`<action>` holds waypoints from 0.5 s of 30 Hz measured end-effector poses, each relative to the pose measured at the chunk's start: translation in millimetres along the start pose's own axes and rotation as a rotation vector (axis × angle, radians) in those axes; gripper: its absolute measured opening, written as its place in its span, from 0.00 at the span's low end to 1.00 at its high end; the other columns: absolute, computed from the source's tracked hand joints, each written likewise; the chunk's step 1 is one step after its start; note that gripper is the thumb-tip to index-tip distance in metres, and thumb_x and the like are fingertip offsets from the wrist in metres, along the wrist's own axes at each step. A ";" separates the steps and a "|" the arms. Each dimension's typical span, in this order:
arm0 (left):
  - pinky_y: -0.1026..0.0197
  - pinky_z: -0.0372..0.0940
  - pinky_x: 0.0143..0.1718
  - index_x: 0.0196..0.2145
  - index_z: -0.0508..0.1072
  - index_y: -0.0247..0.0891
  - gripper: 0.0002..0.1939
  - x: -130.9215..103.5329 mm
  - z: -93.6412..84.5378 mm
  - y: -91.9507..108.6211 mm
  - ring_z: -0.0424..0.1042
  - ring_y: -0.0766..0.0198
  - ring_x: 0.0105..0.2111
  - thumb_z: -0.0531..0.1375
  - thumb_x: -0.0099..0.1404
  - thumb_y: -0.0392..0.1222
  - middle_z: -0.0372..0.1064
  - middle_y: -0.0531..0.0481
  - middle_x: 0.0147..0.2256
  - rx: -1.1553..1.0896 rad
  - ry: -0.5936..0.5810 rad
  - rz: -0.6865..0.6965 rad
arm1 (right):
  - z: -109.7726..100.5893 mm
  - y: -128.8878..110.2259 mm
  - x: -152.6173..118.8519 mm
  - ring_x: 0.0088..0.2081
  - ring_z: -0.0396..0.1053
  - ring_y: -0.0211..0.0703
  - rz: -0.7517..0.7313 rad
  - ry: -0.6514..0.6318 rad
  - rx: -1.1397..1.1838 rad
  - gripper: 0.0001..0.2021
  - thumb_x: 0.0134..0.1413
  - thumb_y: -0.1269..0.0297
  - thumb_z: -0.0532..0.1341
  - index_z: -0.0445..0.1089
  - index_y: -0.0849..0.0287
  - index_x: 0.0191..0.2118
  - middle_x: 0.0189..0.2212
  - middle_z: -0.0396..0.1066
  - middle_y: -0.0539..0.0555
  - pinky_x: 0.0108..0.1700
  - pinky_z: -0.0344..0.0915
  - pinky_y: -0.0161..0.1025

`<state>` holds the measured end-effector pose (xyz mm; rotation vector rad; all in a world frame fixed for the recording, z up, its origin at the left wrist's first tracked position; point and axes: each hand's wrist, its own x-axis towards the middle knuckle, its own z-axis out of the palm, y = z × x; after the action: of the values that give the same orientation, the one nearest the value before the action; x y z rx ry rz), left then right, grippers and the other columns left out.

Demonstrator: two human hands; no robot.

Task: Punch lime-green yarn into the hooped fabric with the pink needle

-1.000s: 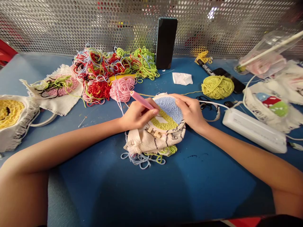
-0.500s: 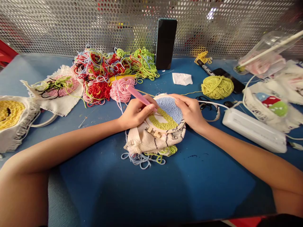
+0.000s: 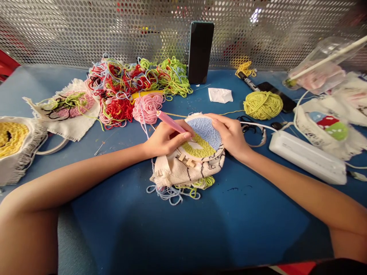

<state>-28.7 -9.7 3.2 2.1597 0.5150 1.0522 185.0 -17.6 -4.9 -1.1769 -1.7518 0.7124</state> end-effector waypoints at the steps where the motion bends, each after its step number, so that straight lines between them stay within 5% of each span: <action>1: 0.66 0.66 0.33 0.33 0.71 0.32 0.10 0.1 -0.1 0.1 0.70 0.68 0.31 0.53 0.64 0.40 0.72 0.44 0.30 0.005 -0.006 -0.005 | 0.0 0.5 0.1 0.47 0.69 0.42 -0.002 0.004 0.000 0.14 0.57 0.67 0.53 0.73 0.59 0.44 0.45 0.73 0.53 0.50 0.64 0.40; 6: 0.65 0.67 0.34 0.33 0.72 0.32 0.12 1.3 0.3 1.2 0.71 0.67 0.32 0.52 0.65 0.41 0.72 0.43 0.31 0.023 -0.015 -0.024 | -0.1 1.7 0.1 0.48 0.69 0.42 -0.011 0.003 0.015 0.14 0.58 0.66 0.53 0.73 0.59 0.45 0.45 0.73 0.53 0.51 0.63 0.40; 15: 0.57 0.67 0.40 0.37 0.73 0.37 0.09 1.4 6.5 6.4 0.72 0.62 0.37 0.54 0.64 0.41 0.74 0.45 0.34 0.286 -0.227 0.084 | -0.9 -7.0 -4.9 0.51 0.66 0.45 -0.043 -0.012 -0.005 0.16 0.59 0.62 0.51 0.71 0.56 0.48 0.48 0.70 0.52 0.54 0.61 0.44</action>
<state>-22.3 -15.9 5.7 2.5337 0.4958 0.7999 183.7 -24.8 -0.4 -1.1369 -1.7845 0.6909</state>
